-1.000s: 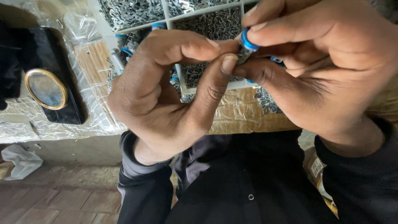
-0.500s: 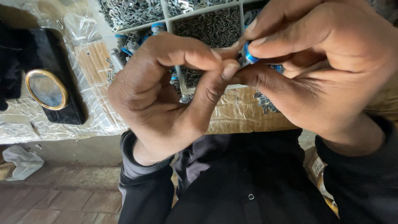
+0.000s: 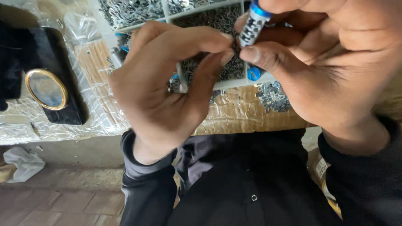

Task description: The person sits at a work table with bins of small hardware parts and repeatedly picks small metal staples from a bin, inserting them one at a time into a blue-capped plastic wall anchor held in the other hand. The person continues this insertion cycle throughout the episode, occasionally reaching into the bins for more staples.

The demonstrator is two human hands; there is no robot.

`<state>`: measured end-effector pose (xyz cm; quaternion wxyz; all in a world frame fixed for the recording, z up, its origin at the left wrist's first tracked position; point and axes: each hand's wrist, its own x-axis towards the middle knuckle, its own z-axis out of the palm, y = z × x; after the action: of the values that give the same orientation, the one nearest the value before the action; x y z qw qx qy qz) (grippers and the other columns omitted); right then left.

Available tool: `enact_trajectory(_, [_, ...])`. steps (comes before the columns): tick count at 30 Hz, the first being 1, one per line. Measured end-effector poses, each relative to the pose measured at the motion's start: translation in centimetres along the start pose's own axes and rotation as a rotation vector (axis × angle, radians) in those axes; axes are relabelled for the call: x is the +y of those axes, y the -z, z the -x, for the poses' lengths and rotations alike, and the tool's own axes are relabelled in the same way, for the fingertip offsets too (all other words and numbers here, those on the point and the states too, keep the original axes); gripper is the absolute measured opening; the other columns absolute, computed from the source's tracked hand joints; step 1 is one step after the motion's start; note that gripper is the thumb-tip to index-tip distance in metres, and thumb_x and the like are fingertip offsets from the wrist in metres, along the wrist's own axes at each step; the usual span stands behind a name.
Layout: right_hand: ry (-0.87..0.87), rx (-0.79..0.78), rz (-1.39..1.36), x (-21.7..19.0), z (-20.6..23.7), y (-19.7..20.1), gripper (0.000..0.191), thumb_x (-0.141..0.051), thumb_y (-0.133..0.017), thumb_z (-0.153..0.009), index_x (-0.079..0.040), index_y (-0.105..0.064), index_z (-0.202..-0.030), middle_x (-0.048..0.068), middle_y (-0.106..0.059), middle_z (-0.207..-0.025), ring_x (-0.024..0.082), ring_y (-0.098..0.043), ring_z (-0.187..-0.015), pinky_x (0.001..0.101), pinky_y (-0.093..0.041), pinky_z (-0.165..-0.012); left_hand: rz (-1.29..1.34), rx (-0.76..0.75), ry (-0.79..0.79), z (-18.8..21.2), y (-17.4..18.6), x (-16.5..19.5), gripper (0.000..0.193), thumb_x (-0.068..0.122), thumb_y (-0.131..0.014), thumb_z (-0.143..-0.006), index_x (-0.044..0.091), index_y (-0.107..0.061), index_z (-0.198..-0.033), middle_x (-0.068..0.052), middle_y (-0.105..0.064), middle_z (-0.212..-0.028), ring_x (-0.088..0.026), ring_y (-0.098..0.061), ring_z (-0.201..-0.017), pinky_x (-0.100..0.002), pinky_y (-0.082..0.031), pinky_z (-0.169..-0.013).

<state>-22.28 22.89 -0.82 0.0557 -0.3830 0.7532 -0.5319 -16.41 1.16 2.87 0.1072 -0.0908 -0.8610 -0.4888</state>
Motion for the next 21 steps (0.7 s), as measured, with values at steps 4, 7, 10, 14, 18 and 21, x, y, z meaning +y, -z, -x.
enact_trajectory(4, [0.028, -0.012, -0.020, -0.1, -0.5, -0.2, 0.035, 0.012, -0.078, -0.093, 0.016, -0.052, -0.116, 0.029, -0.065, -0.118, 0.032, -0.076, -0.102, 0.0376, -0.070, -0.084, 0.291, 0.130, 0.116, 2.1, -0.6, -0.6, 0.022, -0.004, -0.083, -0.105, -0.004, -0.063, -0.113, -0.012, -0.073, -0.106, -0.015, -0.078, -0.096, -0.024, -0.065, -0.082])
enact_trajectory(7, [0.067, -0.029, -0.056, -0.1, -0.9, -0.3, 0.034, 0.013, -0.074, -0.094, 0.016, -0.048, -0.116, 0.033, -0.062, -0.119, 0.033, -0.076, -0.104, 0.0350, -0.071, -0.083, 0.351, 0.149, 0.138, 3.6, -0.9, -1.5, 0.026, -0.002, -0.083, -0.109, -0.003, -0.058, -0.115, -0.012, -0.071, -0.103, -0.016, -0.081, -0.098, -0.023, -0.062, -0.082])
enact_trajectory(10, [0.078, -0.051, -0.092, -0.1, -1.1, -0.3, 0.036, 0.012, -0.074, -0.089, 0.015, -0.046, -0.112, 0.035, -0.059, -0.114, 0.035, -0.076, -0.101, 0.0367, -0.071, -0.083, 0.348, 0.146, 0.143, 4.5, -0.9, -2.0, 0.029, -0.001, -0.083, -0.110, -0.002, -0.055, -0.115, -0.012, -0.070, -0.102, -0.017, -0.082, -0.096, -0.021, -0.061, -0.078])
enact_trajectory(14, [0.136, -0.055, -0.120, 0.2, -1.2, -0.6, 0.040, 0.010, -0.078, -0.086, 0.015, -0.046, -0.110, 0.035, -0.059, -0.110, 0.034, -0.075, -0.098, 0.0355, -0.070, -0.081, 0.372, 0.150, 0.167, 4.7, -0.9, -2.2, 0.028, -0.002, -0.082, -0.109, -0.002, -0.054, -0.112, -0.011, -0.069, -0.098, -0.017, -0.081, -0.094, -0.022, -0.061, -0.079])
enact_trajectory(18, [0.132, -0.029, -0.123, 0.2, -1.3, -0.6, 0.037, 0.012, -0.078, -0.086, 0.015, -0.048, -0.107, 0.033, -0.059, -0.109, 0.032, -0.075, -0.095, 0.0350, -0.071, -0.080, 0.324, 0.081, 0.059, 4.3, -0.6, -2.6, 0.026, -0.003, -0.084, -0.106, 0.000, -0.058, -0.111, -0.013, -0.070, -0.099, -0.018, -0.077, -0.090, -0.022, -0.062, -0.078])
enact_trajectory(21, [0.139, -0.031, -0.136, 0.3, -1.6, -0.5, 0.033, 0.012, -0.078, -0.088, 0.014, -0.051, -0.106, 0.032, -0.062, -0.107, 0.024, -0.075, -0.090, 0.0282, -0.067, -0.071, 0.388, 0.058, 0.008, 3.8, -0.4, -3.7, 0.026, -0.003, -0.086, -0.100, 0.000, -0.062, -0.110, -0.014, -0.069, -0.096, -0.016, -0.074, -0.084, -0.024, -0.060, -0.076])
